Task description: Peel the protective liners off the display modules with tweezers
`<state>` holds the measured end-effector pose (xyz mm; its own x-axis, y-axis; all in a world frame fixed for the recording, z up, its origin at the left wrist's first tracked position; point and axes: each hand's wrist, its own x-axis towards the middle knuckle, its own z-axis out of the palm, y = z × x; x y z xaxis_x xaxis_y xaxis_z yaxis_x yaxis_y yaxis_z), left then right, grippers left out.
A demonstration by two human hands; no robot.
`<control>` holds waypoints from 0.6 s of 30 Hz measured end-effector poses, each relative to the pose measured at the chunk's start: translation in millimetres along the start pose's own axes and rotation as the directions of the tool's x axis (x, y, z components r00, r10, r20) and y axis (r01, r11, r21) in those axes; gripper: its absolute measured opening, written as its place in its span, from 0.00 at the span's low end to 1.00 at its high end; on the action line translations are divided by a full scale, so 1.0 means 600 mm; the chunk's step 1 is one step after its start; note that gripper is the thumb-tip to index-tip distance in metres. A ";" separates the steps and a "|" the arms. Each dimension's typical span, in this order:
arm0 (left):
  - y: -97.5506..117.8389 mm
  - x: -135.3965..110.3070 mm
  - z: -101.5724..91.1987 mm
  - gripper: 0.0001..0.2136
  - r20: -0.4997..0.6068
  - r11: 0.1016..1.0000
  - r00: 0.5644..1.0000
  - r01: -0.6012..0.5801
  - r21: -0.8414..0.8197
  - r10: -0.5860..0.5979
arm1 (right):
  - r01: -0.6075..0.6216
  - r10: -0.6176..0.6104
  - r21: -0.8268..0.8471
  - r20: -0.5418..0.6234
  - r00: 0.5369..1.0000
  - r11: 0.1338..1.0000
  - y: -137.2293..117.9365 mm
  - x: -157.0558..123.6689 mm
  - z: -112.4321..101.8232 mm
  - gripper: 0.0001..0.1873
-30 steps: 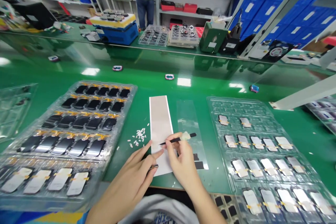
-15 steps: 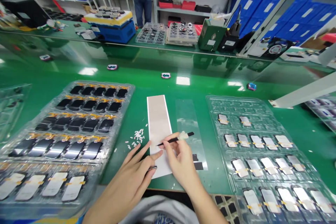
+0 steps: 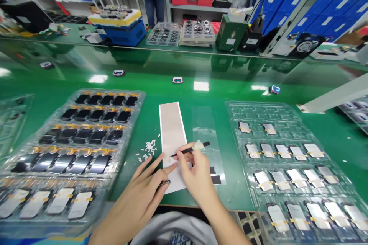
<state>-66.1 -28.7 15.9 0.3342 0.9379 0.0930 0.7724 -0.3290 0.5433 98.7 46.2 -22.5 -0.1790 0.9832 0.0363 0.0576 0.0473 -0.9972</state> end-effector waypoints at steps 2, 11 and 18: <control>0.000 0.001 0.000 0.12 -0.002 1.000 1.000 -0.006 0.011 0.006 | -0.005 0.005 0.001 -0.002 1.000 1.000 0.000 0.002 0.001 0.08; 0.000 0.000 0.003 0.16 -0.011 1.000 1.000 0.002 0.012 -0.001 | 0.022 -0.025 0.172 0.015 1.000 0.985 -0.019 0.000 -0.001 0.06; 0.000 0.011 0.010 0.06 -0.171 0.859 0.950 0.150 -0.490 -0.263 | 0.211 -0.106 0.322 -0.315 0.943 0.923 -0.041 -0.009 -0.019 0.01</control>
<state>-60.5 -23.0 11.2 0.0218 0.9959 0.0882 0.4491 -0.0886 0.8891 109.1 41.7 2.4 0.1346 0.9778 0.1603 -0.3005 0.1944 -0.9338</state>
